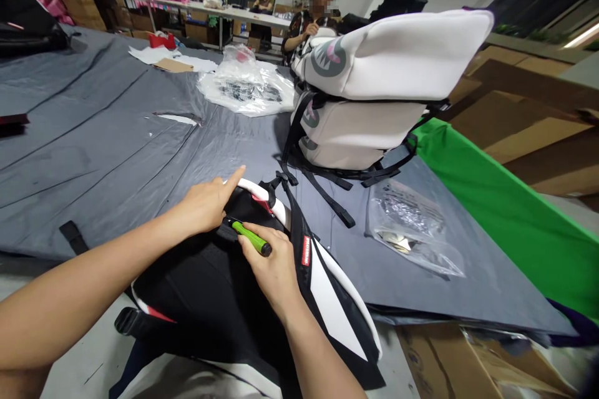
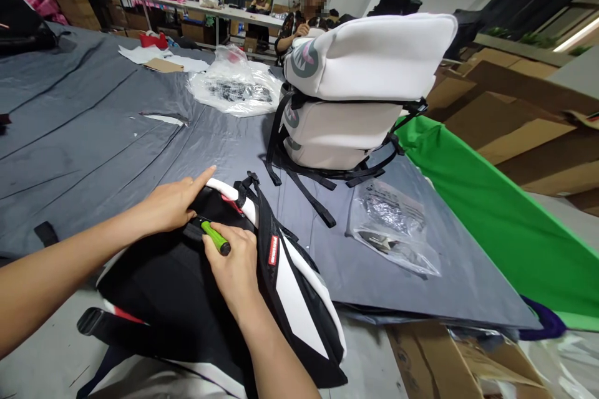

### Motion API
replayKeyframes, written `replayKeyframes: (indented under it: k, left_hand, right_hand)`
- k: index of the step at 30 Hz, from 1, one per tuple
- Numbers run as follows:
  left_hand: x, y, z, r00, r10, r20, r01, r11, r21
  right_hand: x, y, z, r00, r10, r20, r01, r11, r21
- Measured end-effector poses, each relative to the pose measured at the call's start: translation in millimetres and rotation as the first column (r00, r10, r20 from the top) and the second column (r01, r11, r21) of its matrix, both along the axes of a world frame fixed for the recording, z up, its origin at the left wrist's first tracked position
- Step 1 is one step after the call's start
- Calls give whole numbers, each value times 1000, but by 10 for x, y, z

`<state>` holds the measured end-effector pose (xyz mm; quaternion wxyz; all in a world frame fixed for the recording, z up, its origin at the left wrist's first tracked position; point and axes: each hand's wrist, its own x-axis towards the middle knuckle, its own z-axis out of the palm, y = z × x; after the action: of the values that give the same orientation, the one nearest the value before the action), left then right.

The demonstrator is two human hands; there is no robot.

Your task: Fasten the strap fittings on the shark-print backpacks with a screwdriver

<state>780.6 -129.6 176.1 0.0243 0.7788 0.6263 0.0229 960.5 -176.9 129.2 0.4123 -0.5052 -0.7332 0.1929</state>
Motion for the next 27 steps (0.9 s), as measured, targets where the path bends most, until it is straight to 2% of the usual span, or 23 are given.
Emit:
replayKeyframes:
  k: [10, 20, 27]
  left_hand:
    - [12, -2, 18, 1000, 4, 1, -4, 1000, -5]
    - [-8, 10, 0, 1000, -8, 7, 8, 1000, 3]
    - [9, -10, 17, 1000, -2, 17, 2, 1000, -16]
  right_hand:
    - [-51, -5, -53, 993, -94, -69, 98, 994, 49]
    - [-41, 11, -40, 993, -20, -115, 16, 999, -32]
    - [-25, -3, -14, 993, -50, -111, 43, 997, -61]
